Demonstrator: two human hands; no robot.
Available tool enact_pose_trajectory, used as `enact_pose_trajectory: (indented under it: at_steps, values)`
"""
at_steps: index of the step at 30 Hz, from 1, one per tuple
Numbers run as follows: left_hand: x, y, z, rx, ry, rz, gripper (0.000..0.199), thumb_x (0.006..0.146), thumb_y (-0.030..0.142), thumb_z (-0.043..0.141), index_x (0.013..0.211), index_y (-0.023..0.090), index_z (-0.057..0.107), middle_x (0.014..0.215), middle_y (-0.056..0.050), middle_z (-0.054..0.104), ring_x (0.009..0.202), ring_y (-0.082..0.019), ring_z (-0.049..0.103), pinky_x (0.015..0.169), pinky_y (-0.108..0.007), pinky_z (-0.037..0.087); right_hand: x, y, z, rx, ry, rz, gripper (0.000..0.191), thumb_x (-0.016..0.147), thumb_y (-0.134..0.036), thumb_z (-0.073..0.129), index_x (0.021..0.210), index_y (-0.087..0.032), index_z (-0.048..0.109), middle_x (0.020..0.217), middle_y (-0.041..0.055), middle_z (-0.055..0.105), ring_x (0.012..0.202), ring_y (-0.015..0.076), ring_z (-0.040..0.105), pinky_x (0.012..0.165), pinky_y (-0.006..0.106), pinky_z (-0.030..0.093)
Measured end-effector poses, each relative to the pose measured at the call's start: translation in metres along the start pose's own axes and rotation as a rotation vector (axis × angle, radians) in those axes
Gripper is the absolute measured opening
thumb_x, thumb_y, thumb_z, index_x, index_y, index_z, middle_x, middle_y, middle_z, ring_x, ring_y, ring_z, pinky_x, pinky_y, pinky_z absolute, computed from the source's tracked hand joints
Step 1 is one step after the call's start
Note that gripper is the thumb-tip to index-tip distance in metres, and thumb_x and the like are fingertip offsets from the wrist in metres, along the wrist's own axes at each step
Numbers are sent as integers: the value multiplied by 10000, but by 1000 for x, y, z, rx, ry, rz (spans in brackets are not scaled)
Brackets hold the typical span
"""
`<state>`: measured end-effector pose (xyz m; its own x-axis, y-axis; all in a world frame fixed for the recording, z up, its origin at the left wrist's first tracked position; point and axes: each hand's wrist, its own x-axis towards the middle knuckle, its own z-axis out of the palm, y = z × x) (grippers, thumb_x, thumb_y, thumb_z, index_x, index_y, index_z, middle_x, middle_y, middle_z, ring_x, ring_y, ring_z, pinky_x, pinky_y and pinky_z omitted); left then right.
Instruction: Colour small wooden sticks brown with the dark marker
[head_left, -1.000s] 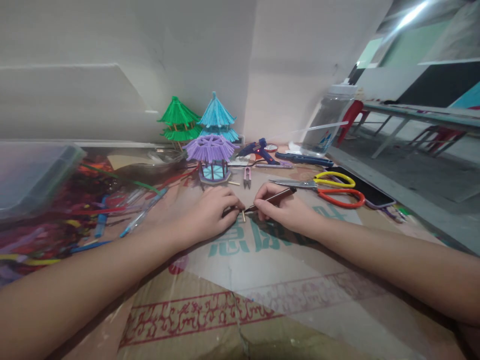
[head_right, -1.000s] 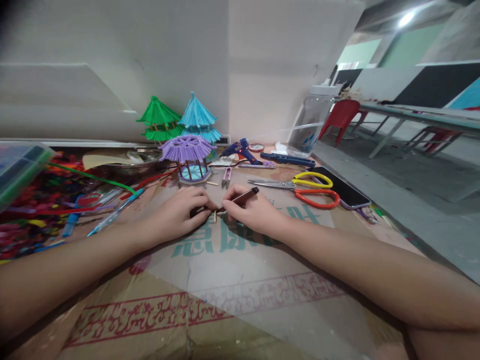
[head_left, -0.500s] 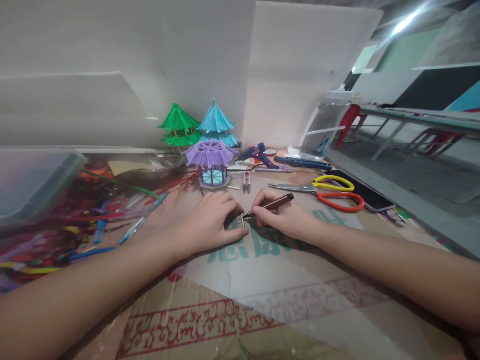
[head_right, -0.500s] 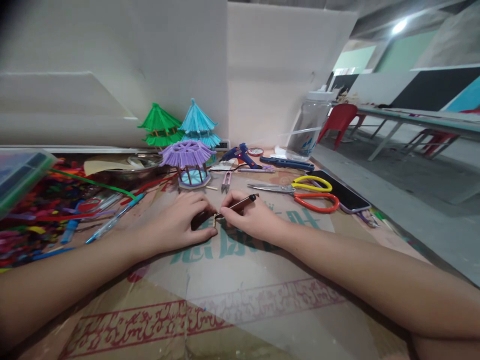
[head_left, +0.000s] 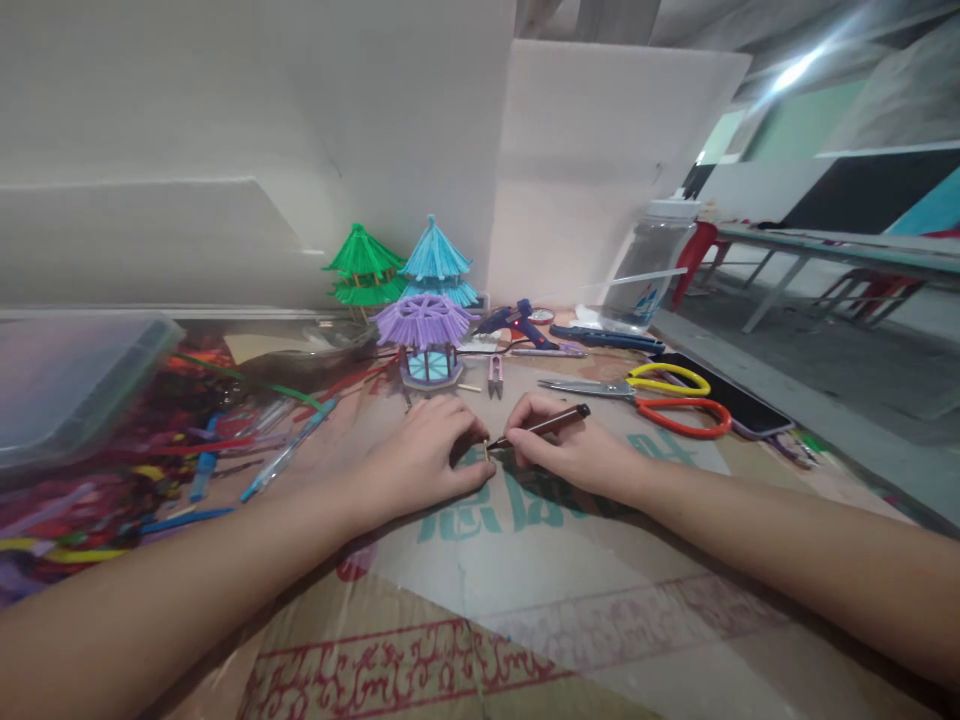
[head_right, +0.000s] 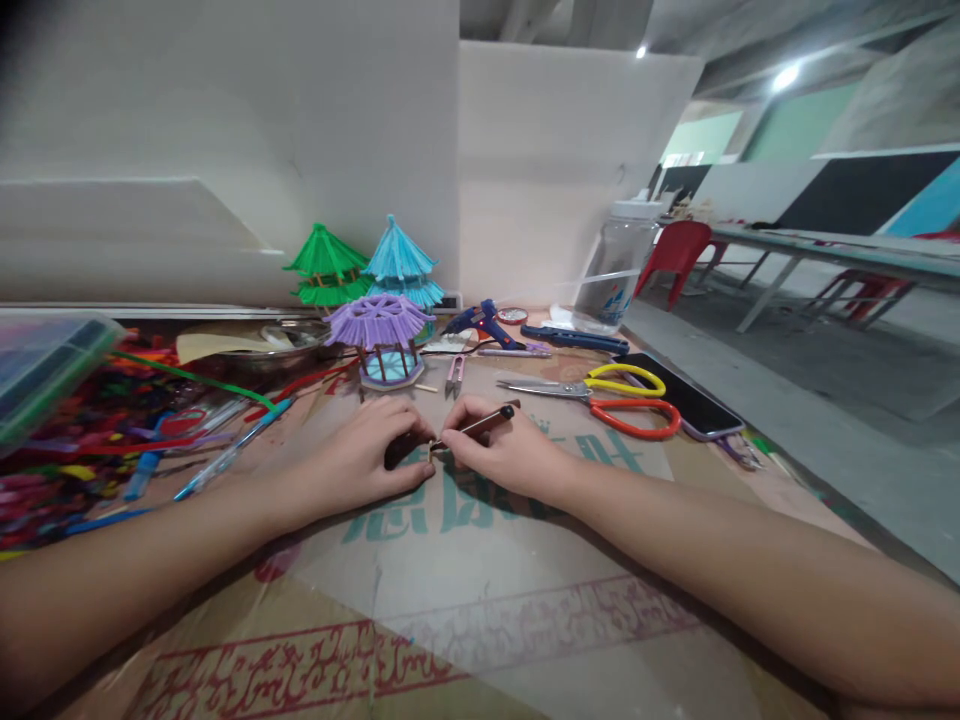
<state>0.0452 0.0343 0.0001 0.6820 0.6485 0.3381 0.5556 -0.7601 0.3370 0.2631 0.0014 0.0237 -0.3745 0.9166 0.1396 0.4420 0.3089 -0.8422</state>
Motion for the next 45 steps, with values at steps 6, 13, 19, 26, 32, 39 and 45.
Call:
enact_pose_trajectory:
  at_steps: [6,13,19,26,32,39,45]
  values:
    - [0,-1,1,-2,-12,-12,227,863,372,693,1003,200,643,1021,-56,621,1040,-266,564,916,-415,444,3,5,2,5,42,5,98,888,-282,593,845,-210,544,678,-24,607,634,145,612,616,272,478]
    - [1,-1,1,-20,-2,-15,222,845,366,713,980,204,643,1007,-56,621,1036,-269,565,920,-417,447,1,4,0,-5,2,0,114,903,-290,587,833,-212,542,670,-16,629,634,147,616,630,277,482]
    - [1,-1,1,-9,-3,-10,205,855,366,700,974,211,639,995,-51,618,1017,-263,568,902,-411,448,2,6,1,-9,21,11,103,906,-297,596,868,-210,556,689,-18,633,640,143,620,620,266,483]
    - [0,-1,1,-5,-9,-22,232,859,375,705,1000,207,629,1007,-50,615,1026,-265,562,887,-408,442,2,7,1,-20,21,-5,97,896,-291,607,869,-210,561,714,-16,624,646,138,590,601,258,463]
    - [1,0,0,-14,-13,-25,243,864,379,707,1019,206,635,1035,-53,621,1063,-267,559,927,-420,436,2,6,1,-49,54,-21,101,891,-283,596,836,-214,548,687,-28,601,632,134,571,592,252,440]
    - [2,0,0,-4,-20,-17,226,873,395,692,984,206,637,1010,-53,621,1045,-270,564,919,-419,443,3,8,2,-28,52,-26,90,897,-294,594,870,-215,558,712,-19,620,679,153,624,654,282,497]
    - [1,0,-1,-14,-16,-30,240,862,396,705,987,204,635,1013,-52,618,1037,-269,565,912,-414,444,0,4,-1,-26,13,-11,100,892,-286,583,837,-213,542,670,-15,613,640,153,602,626,288,476]
